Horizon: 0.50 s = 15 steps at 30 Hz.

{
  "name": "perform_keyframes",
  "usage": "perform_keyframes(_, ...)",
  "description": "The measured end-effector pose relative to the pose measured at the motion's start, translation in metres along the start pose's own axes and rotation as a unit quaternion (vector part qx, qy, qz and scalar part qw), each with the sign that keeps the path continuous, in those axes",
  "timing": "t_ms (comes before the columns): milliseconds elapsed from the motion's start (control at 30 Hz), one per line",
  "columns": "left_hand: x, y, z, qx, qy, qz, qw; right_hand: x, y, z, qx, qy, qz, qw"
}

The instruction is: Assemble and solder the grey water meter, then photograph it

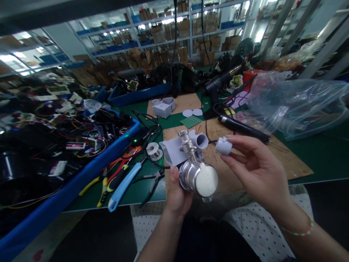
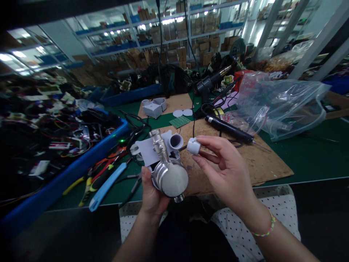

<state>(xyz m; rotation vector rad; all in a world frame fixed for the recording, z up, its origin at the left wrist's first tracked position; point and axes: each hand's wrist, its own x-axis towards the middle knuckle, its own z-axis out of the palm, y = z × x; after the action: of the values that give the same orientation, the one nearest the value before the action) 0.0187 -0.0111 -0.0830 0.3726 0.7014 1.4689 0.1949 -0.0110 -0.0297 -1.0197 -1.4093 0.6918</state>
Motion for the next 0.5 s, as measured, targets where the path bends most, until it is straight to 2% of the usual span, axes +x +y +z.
perform_keyframes(167,-0.002,-0.008,-0.007,0.014,-0.017,0.005,1.000,0.001,-0.006,-0.001,-0.051,-0.013,0.007,0.999)
perform_keyframes(500,-0.011,-0.012,-0.001,0.094,-0.100,0.107,0.985,0.007,-0.019,-0.003,-0.137,-0.021,0.023,0.990)
